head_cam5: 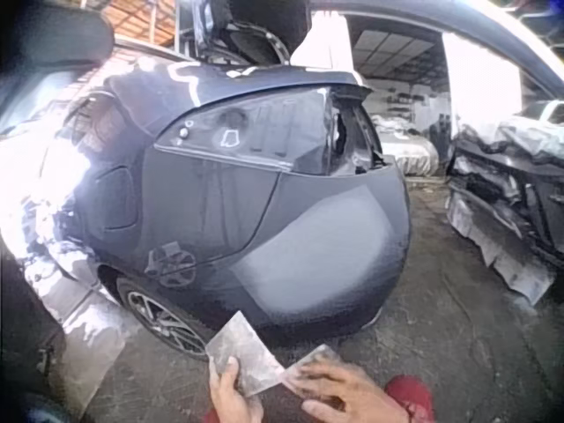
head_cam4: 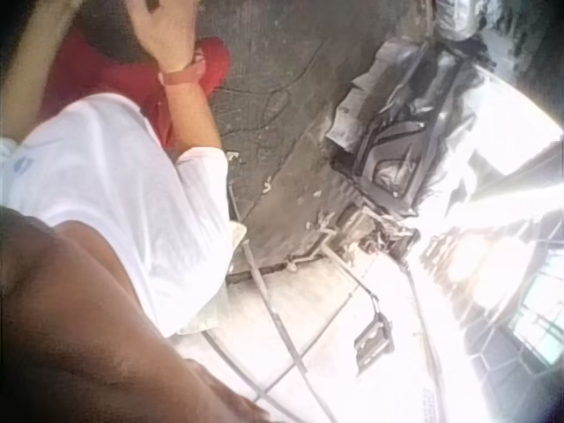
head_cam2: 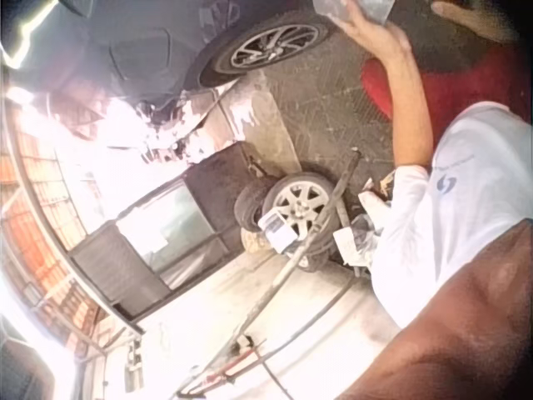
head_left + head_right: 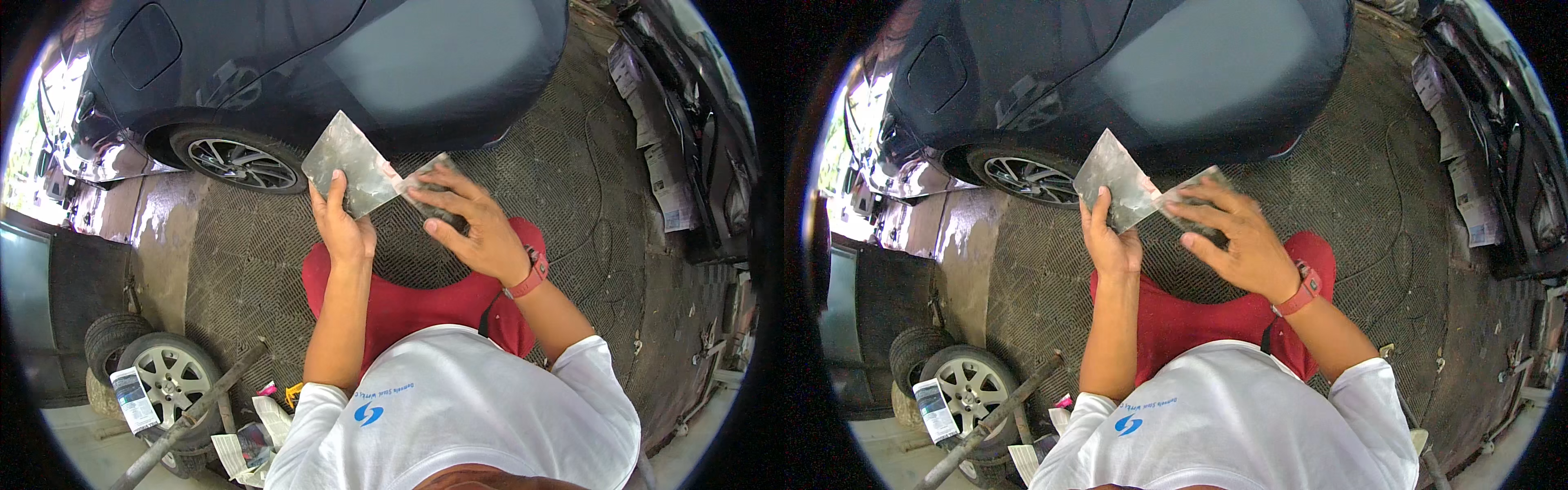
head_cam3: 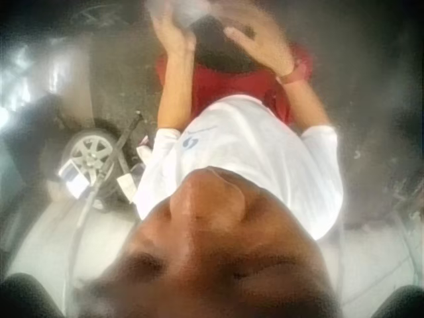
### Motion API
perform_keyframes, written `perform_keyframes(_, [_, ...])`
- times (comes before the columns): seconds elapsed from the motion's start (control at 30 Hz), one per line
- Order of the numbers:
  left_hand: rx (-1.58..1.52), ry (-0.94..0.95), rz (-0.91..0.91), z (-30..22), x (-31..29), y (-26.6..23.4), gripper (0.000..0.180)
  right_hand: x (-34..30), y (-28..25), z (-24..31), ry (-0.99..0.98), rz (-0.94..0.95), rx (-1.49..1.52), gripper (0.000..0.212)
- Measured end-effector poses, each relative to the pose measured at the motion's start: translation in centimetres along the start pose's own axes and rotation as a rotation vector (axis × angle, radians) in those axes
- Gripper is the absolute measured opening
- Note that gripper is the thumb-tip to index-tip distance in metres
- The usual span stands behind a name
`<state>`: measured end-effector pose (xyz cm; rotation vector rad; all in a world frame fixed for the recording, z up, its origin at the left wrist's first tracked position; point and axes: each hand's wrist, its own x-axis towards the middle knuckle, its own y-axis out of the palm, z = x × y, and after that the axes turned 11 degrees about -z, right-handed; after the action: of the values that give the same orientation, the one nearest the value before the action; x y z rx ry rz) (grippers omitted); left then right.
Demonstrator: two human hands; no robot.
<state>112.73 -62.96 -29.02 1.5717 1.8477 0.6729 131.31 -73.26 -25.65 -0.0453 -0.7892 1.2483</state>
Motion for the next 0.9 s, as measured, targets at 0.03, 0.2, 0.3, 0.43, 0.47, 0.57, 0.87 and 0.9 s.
perform_keyframes(0.03, [0.033, 0.042, -0.014, 0.1, 0.1, -0.3, 0.041, 0.0, -0.7, 0.6, -0.036, 0.032, -0.293, 0.039])
perform_keyframes(0.2, [0.200, 0.295, -0.004, 0.3, 0.4, -1.7, 0.043, 0.1, -1.2, 2.5, -0.206, 0.006, -0.679, 0.039])
perform_keyframes(0.3, [0.338, 0.413, -0.008, 0.2, 0.2, -1.6, 0.046, 0.2, -0.7, 2.7, -0.240, 0.019, -0.710, 0.040])
perform_keyframes(0.43, [0.180, 0.306, -0.089, -1.2, 0.5, -2.1, 0.050, 1.2, -0.7, 2.3, -0.264, -0.057, -0.779, 0.042])
perform_keyframes(0.47, [0.149, 0.266, -0.090, -1.8, 1.0, -3.1, 0.052, 2.0, -1.1, 2.3, -0.266, -0.099, -0.809, 0.043])
perform_keyframes(0.57, [0.120, 0.124, -0.134, -1.1, 3.0, -8.3, 0.055, 6.4, -2.8, 2.0, -0.349, -0.456, -0.883, 0.040])
perform_keyframes(0.87, [0.254, -0.445, -0.217, 7.9, 3.0, -21.9, 0.057, 17.3, -5.1, -1.8, -0.560, -0.814, -1.040, 0.038])
perform_keyframes(0.9, [0.339, -0.431, -0.207, 8.3, 2.8, -22.0, 0.055, 17.9, -5.1, -1.9, -0.576, -0.818, -1.045, 0.038])
